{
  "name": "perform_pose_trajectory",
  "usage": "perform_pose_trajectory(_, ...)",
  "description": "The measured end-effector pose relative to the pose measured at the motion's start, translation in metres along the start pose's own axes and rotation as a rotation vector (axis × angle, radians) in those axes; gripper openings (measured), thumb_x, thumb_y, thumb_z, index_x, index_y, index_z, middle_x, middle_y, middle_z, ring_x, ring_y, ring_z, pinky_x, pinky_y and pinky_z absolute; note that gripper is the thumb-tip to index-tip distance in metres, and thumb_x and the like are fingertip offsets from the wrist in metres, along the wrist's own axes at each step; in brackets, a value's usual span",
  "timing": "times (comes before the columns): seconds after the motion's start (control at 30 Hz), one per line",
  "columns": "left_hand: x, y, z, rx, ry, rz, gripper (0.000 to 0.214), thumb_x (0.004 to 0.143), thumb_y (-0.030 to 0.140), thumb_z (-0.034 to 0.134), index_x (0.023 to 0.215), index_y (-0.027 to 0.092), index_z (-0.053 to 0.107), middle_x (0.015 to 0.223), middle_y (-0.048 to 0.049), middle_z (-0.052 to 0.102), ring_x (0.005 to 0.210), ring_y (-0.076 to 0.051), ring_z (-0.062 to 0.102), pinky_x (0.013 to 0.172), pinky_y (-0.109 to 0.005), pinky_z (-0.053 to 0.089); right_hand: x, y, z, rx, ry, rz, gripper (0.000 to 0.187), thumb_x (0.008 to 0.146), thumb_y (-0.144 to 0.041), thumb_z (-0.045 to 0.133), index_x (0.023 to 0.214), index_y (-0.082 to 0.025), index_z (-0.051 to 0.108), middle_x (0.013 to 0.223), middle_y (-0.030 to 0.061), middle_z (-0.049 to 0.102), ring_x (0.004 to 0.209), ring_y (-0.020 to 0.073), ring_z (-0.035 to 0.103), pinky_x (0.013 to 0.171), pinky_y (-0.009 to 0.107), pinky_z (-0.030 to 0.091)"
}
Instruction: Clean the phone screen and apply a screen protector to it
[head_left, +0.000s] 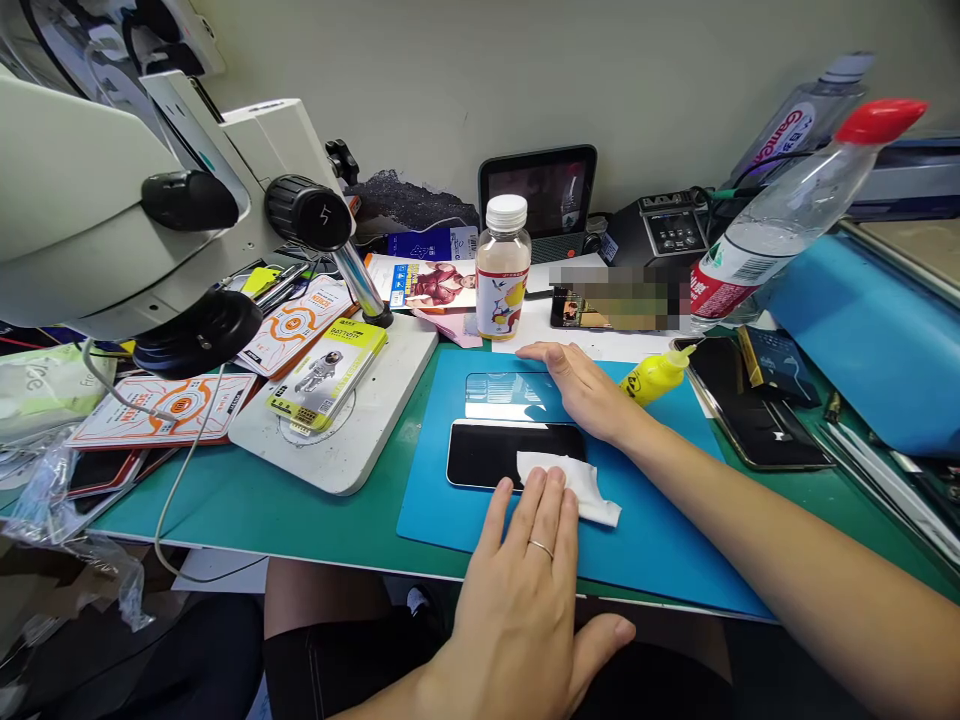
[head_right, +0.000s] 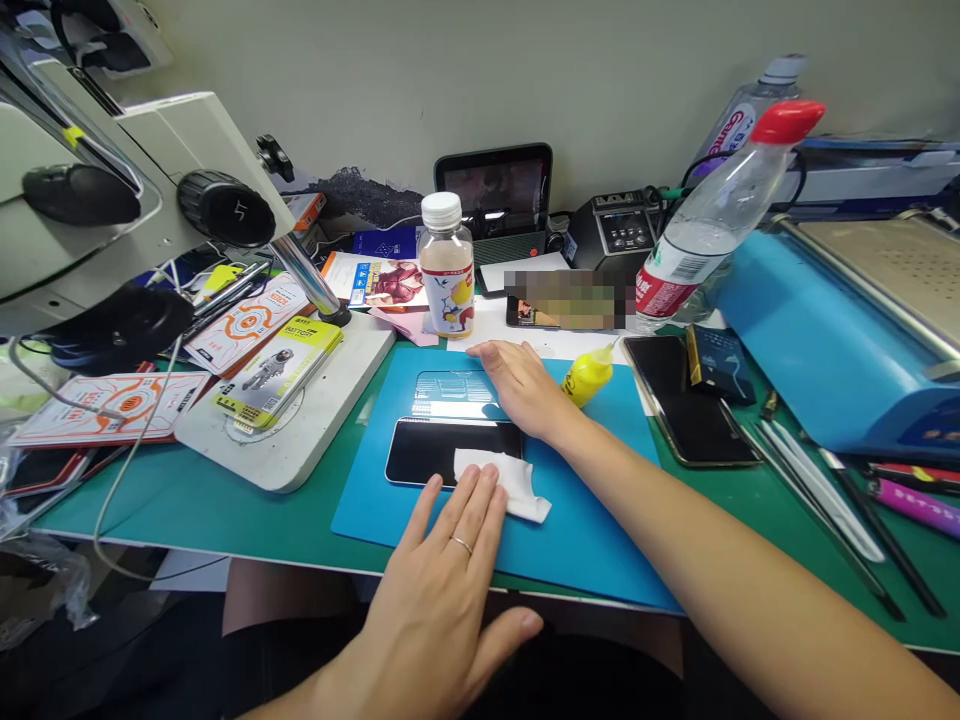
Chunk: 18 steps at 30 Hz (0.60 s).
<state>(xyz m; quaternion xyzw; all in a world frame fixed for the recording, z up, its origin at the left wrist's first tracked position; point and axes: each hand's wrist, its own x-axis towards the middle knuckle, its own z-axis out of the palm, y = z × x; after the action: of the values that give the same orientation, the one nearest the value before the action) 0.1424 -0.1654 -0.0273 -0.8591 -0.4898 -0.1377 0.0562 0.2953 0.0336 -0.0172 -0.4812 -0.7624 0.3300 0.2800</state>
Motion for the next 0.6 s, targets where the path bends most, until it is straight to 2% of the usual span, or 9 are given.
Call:
perform_pose_trajectory(0.2,-0.013,-0.020,-0.004,0.020,-0.044,-0.013,0.085,0.114,0.072,0.027,0.166,0.008,0.043,0.176,-0.0135,0.039,0.161,-0.032,0.047,0.126,-0.054,0.044,0.000,0.001,0.001,-0.005,0.004,0.000,0.102,0.097,-0.093,0.007,0.130,-0.027,0.077,0.145,0.0118,0.074,0.144,0.0357,0.060,0.133,0.063,0.025)
perform_pose_trajectory(0.4,-0.030,-0.039,-0.005,0.047,-0.040,-0.072,0.080,0.115,0.067,0.030,0.170,0.009,0.037,0.178,-0.0115,0.037,0.164,-0.030,0.043,0.128,-0.050,0.043,0.000,0.001,0.001,-0.002,0.002,-0.001,0.100,0.097,-0.092,0.008,0.131,-0.029,0.077,0.144,0.0104,0.074,0.143,0.0351,0.061,0.134,0.064,0.025)
perform_pose_trajectory(0.6,-0.043,-0.059,-0.007,0.062,-0.058,-0.137,0.075,0.116,0.056,0.036,0.171,0.005,0.032,0.177,-0.0182,0.039,0.166,-0.033,0.040,0.126,-0.051,0.046,0.000,0.001,0.000,-0.001,0.003,-0.001,0.096,0.098,-0.091,0.009,0.129,-0.031,0.078,0.143,0.0087,0.075,0.143,0.0343,0.061,0.134,0.063,0.026)
